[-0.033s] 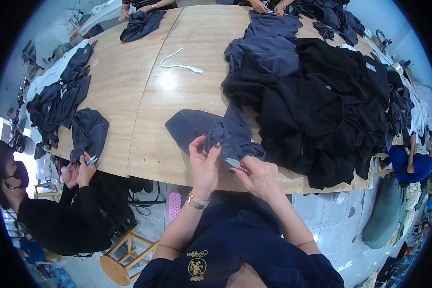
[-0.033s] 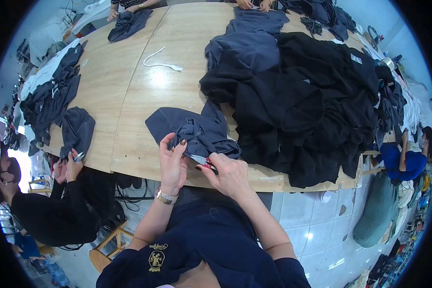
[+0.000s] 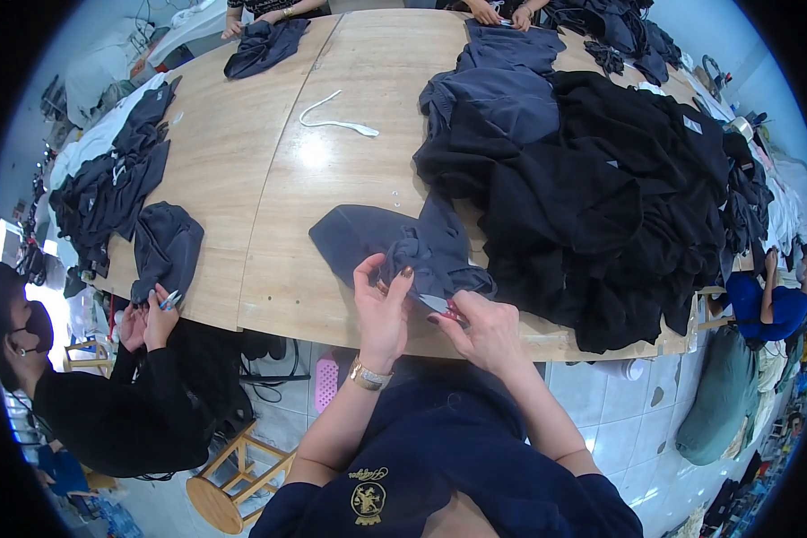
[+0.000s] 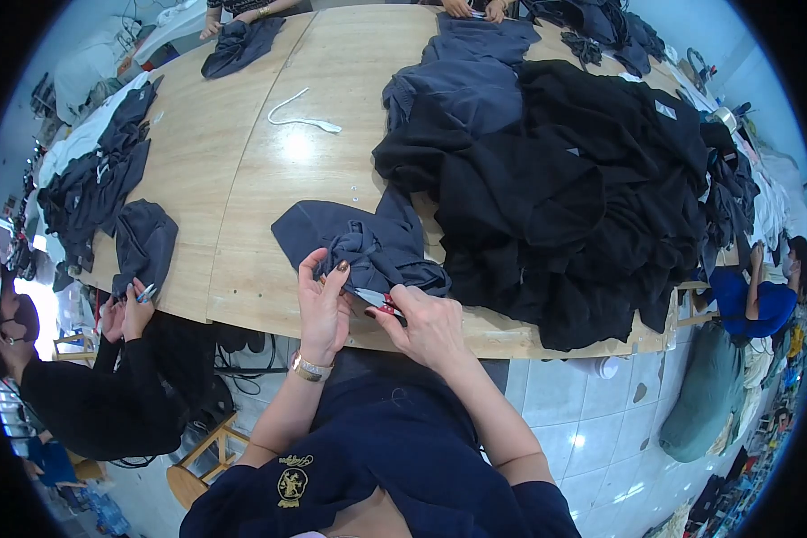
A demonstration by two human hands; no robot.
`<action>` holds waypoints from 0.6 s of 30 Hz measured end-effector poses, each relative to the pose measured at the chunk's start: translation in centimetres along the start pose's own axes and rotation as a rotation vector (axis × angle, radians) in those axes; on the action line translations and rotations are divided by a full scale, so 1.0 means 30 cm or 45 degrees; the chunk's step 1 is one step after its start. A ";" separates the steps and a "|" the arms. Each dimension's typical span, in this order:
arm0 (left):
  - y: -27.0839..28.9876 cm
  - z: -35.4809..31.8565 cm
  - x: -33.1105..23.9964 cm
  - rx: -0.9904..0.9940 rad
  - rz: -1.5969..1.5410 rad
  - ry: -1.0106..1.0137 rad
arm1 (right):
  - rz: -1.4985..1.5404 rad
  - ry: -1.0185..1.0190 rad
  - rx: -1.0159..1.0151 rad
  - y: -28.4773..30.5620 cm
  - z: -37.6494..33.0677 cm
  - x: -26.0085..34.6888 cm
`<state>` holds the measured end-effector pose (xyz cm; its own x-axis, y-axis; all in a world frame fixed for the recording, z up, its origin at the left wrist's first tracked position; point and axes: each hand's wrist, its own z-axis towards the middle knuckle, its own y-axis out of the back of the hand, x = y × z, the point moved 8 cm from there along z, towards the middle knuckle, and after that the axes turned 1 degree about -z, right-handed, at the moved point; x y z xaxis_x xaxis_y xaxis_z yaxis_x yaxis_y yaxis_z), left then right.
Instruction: Remove loose threads and inspect dark garments at a textile manufacturing table.
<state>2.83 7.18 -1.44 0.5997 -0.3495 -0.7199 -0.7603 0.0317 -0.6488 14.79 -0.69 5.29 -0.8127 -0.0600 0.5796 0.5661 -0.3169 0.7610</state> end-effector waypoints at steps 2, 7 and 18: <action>-0.002 -0.002 -0.001 0.009 0.012 -0.005 | -0.023 0.000 0.006 -0.003 0.004 0.001; 0.016 0.002 0.006 0.043 0.034 -0.002 | 0.051 0.052 -0.024 -0.017 0.004 -0.011; 0.085 0.035 0.015 -0.024 -0.145 0.124 | 0.688 -0.549 -0.390 -0.054 -0.025 -0.306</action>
<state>1.44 8.09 -3.68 0.6559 -0.4393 -0.6139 -0.6939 -0.0305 -0.7195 21.21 -0.32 -1.48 -0.2712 0.0742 0.9597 0.7555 -0.6014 0.2600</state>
